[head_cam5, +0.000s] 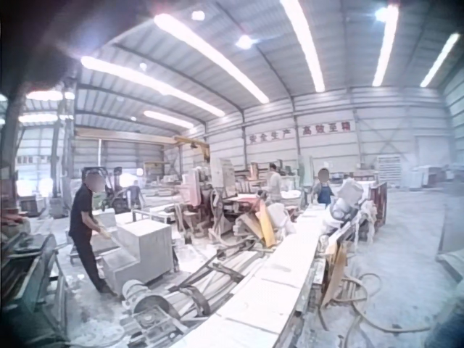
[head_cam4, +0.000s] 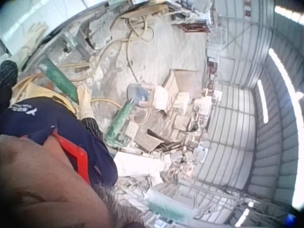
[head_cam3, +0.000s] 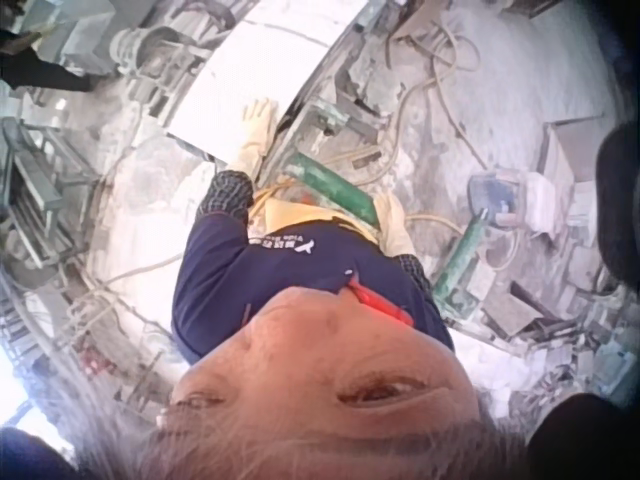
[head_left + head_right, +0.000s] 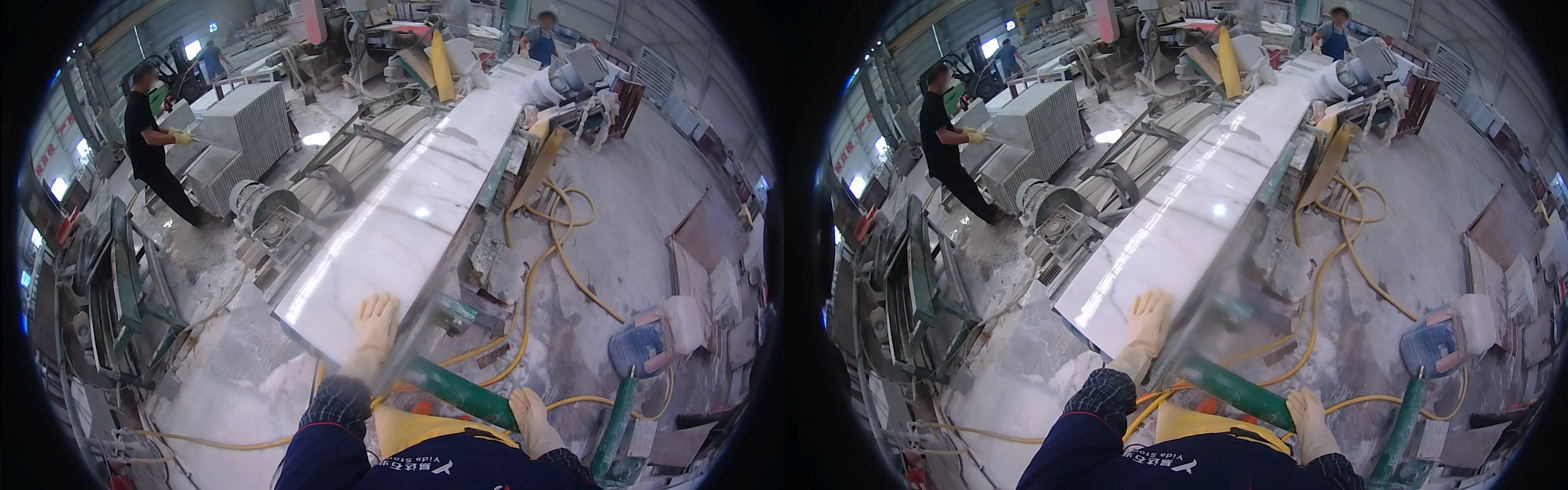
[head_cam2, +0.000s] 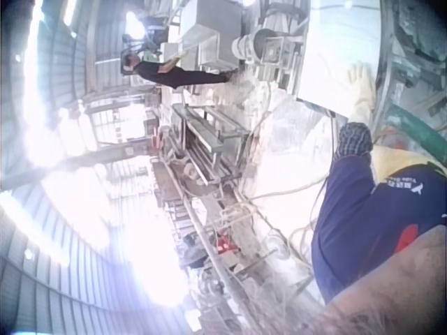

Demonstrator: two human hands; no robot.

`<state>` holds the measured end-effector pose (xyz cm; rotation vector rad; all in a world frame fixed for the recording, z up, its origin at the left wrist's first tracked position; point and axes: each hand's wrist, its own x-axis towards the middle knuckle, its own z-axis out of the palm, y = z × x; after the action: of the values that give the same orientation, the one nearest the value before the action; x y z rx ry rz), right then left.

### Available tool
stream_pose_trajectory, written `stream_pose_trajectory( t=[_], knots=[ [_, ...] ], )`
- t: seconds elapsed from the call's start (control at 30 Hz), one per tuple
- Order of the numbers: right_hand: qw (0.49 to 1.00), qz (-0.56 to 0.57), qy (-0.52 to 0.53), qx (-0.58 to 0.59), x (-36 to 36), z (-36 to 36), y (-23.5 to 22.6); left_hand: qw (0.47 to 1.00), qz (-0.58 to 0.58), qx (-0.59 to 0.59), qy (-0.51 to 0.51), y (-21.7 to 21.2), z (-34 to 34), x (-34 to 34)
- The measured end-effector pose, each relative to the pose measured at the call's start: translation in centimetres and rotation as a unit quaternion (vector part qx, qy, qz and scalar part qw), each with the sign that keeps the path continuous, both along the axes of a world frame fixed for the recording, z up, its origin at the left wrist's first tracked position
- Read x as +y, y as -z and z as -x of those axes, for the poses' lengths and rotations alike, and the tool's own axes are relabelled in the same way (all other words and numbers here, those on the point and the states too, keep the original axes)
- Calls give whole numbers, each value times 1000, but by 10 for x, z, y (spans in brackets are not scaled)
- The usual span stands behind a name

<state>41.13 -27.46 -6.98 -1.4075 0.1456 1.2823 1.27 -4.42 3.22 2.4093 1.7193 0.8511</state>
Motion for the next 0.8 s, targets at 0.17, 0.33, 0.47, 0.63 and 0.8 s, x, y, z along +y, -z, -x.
stream_pose_trajectory(
  t=[0.17,0.33,0.47,0.63,0.8],
  knots=[
    [1000,4,-13,8,3,-1,0,1000,20,-13,0,1,2,-1],
    [1000,21,-19,2,7,0,-5,999,1,-44,23,11,11,-4],
    [999,18,-40,-9,5,-3,-7,988,-9,-93,125,12,43,-13],
    [998,22,-53,-19,8,4,-11,994,-10,-35,102,0,90,-32],
    [987,17,-157,-14,51,25,-58,998,-49,-39,30,7,90,-39]
  ],
)
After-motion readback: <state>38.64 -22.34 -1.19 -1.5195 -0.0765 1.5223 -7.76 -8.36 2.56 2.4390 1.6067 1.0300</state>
